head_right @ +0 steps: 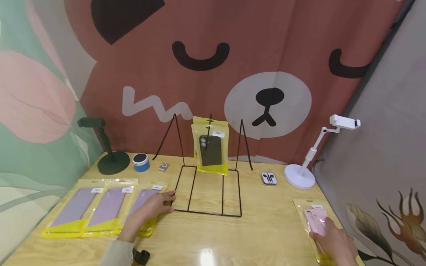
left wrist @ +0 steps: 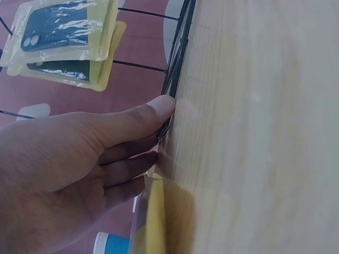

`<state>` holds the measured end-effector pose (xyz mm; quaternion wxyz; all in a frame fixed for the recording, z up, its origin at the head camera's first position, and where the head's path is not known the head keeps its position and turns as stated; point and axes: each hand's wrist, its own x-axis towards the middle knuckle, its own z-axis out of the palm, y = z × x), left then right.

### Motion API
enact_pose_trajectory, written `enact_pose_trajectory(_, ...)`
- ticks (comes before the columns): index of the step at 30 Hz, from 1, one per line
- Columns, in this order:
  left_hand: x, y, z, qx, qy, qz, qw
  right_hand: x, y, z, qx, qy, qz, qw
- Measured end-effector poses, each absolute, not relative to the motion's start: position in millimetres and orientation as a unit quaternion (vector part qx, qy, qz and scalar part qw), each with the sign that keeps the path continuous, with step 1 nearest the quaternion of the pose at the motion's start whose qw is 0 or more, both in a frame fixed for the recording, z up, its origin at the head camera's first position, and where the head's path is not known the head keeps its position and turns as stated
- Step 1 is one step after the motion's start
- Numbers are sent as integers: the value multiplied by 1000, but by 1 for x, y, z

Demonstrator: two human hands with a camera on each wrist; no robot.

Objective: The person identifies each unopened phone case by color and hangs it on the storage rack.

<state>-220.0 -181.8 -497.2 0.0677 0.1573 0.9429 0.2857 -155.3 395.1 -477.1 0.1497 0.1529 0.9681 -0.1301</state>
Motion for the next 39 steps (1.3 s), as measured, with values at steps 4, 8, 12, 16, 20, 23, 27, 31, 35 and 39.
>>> enact_pose_trajectory(4,-221,-184,-495,150,944,287,63,-161,389,-476,122,978,-130,112)
enact_pose_trajectory(8,-221,-183,-494,159,943,282,72,-161,383,-476,118,976,-137,118)
enact_pose_trajectory(12,-221,-182,-495,160,944,280,74,-160,376,-473,104,968,-193,121)
enact_pose_trajectory(16,-221,-182,-495,161,944,280,69,-158,360,-466,81,954,-272,99)
enact_pose_trajectory(20,-221,-183,-496,162,943,280,71,-150,343,-453,35,949,-308,62)
enact_pose_trajectory(23,-220,-182,-496,156,945,278,72,-139,327,-436,-21,947,-319,27)
enact_pose_trajectory(27,-219,-182,-495,155,945,281,69,-121,302,-407,-95,946,-310,-27)
enact_pose_trajectory(31,-218,-183,-494,153,944,282,75,-104,282,-382,-124,935,-321,-88)
enact_pose_trajectory(35,-218,-182,-494,151,946,276,76,-95,265,-369,-144,904,-378,-141)
enact_pose_trajectory(39,-218,-182,-494,156,946,274,68,-98,253,-369,-176,870,-425,-177)
